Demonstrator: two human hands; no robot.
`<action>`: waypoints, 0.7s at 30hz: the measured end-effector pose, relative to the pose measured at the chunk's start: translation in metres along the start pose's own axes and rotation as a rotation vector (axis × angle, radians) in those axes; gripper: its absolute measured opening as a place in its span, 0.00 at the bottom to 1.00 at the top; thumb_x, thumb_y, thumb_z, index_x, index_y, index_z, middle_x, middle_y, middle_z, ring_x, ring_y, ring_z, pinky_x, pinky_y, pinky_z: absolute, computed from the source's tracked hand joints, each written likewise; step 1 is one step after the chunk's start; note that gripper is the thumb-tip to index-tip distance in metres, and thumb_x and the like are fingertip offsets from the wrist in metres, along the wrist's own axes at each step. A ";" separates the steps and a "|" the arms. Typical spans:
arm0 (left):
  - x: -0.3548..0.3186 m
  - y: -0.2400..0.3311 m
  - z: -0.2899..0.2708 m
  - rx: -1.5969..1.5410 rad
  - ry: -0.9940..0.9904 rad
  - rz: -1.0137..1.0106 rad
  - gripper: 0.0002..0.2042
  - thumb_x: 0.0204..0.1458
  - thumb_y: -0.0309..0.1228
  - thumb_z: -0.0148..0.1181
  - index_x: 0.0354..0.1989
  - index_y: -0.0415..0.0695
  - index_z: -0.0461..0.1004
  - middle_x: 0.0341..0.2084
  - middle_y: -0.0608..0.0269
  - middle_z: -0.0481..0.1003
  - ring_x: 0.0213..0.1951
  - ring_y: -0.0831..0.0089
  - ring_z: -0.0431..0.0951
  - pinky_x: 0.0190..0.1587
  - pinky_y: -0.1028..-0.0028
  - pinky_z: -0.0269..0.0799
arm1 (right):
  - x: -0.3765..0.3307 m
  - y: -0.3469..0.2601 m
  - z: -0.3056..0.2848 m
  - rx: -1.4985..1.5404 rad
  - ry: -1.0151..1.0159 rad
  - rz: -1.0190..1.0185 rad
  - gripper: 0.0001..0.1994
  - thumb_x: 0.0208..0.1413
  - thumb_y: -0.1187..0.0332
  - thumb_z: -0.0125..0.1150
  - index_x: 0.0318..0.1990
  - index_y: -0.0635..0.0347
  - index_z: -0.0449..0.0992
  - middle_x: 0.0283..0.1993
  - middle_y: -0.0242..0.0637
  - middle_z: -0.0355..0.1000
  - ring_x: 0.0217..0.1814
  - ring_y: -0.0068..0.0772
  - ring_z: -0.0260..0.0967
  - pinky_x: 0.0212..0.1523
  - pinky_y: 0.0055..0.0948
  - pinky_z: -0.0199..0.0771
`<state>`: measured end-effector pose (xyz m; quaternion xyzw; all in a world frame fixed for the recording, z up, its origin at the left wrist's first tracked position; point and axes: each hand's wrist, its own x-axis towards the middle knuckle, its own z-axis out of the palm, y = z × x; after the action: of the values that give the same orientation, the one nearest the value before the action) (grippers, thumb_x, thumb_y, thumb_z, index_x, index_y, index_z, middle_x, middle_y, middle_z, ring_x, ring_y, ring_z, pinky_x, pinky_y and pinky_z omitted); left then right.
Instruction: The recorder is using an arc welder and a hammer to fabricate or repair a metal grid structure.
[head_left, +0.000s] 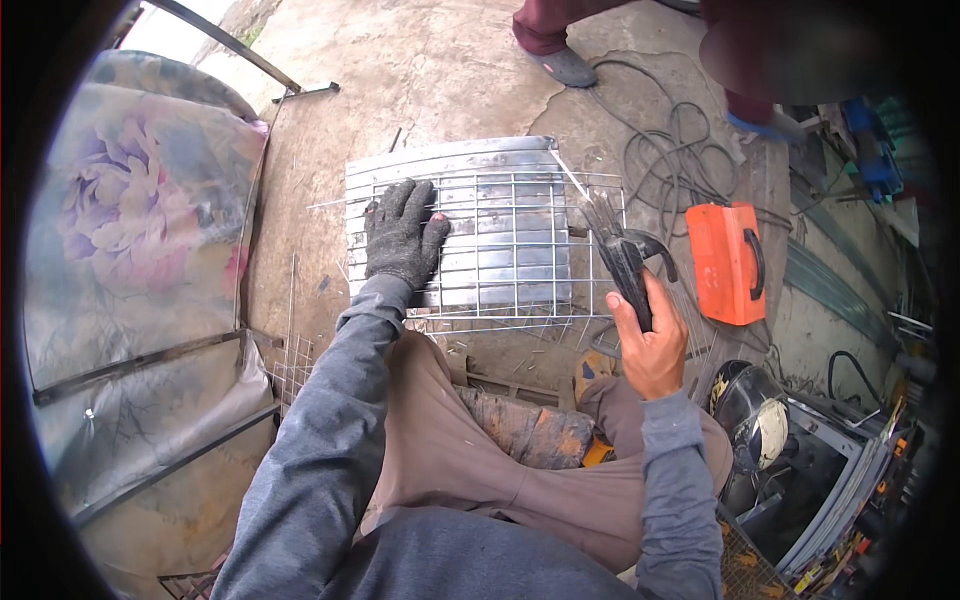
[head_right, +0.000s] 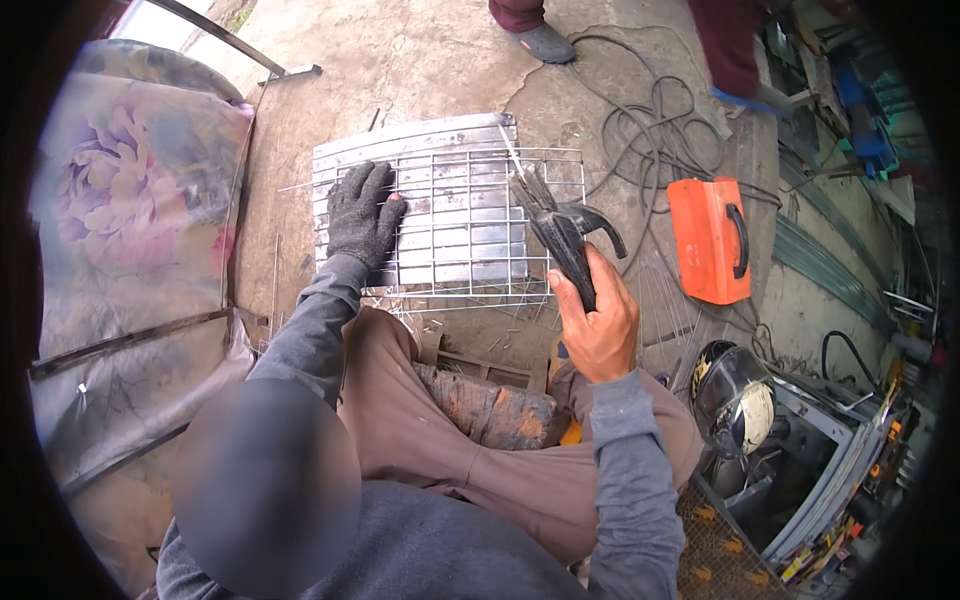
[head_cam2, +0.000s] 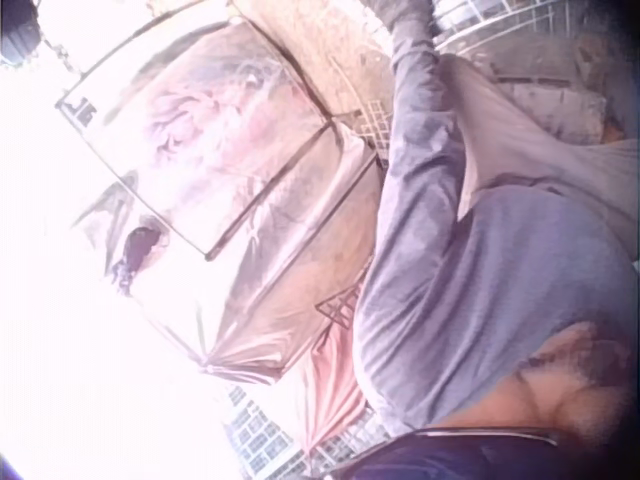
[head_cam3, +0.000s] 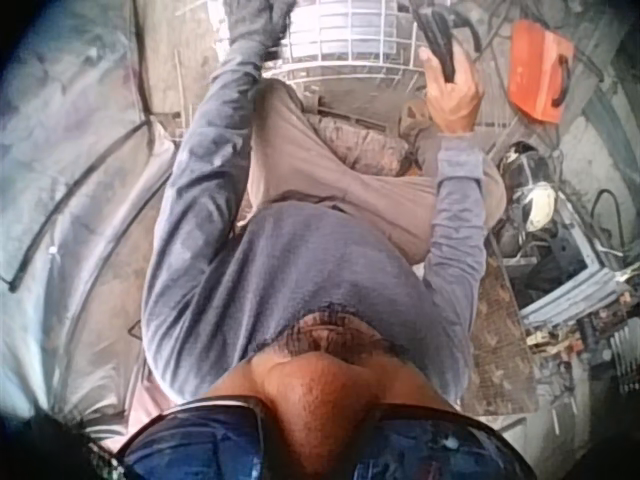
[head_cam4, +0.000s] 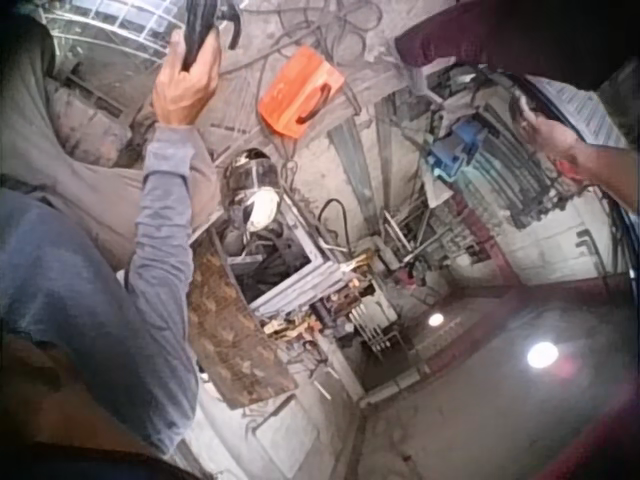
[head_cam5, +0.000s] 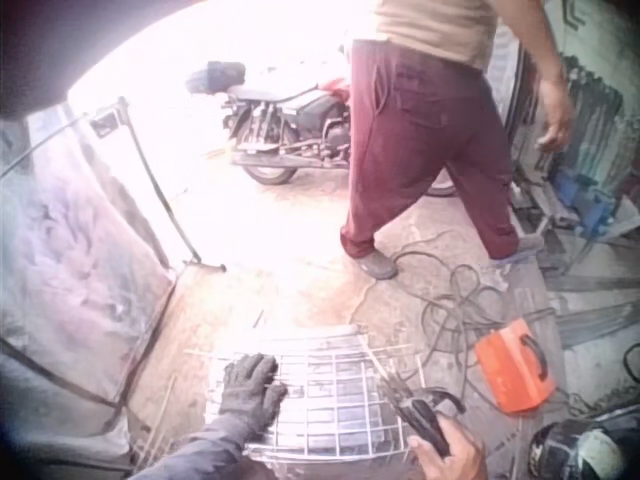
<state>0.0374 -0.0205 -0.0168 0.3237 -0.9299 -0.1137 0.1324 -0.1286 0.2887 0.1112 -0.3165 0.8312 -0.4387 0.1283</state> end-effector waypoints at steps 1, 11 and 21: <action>-0.001 -0.001 0.000 0.003 0.000 -0.003 0.26 0.62 0.48 0.58 0.68 0.54 0.70 0.67 0.51 0.67 0.71 0.50 0.61 0.73 0.45 0.48 | 0.000 0.000 0.001 0.015 -0.004 0.003 0.21 0.63 0.65 0.67 0.58 0.70 0.74 0.49 0.53 0.79 0.49 0.52 0.79 0.49 0.40 0.76; -0.008 0.006 -0.003 -0.080 0.095 -0.101 0.25 0.59 0.47 0.63 0.64 0.54 0.74 0.61 0.48 0.70 0.66 0.48 0.65 0.70 0.49 0.56 | -0.005 0.000 0.002 -0.058 -0.023 -0.018 0.21 0.63 0.66 0.68 0.58 0.71 0.74 0.48 0.53 0.79 0.48 0.53 0.79 0.48 0.41 0.77; -0.007 0.007 -0.001 -0.056 0.102 -0.126 0.26 0.58 0.45 0.65 0.64 0.55 0.74 0.60 0.50 0.70 0.63 0.49 0.68 0.68 0.51 0.60 | -0.010 0.004 0.016 -0.109 -0.095 -0.094 0.22 0.59 0.67 0.70 0.57 0.71 0.75 0.45 0.54 0.78 0.44 0.56 0.79 0.43 0.42 0.79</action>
<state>0.0387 -0.0108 -0.0144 0.3832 -0.8962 -0.1312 0.1812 -0.1147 0.2864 0.0974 -0.3823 0.8310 -0.3827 0.1296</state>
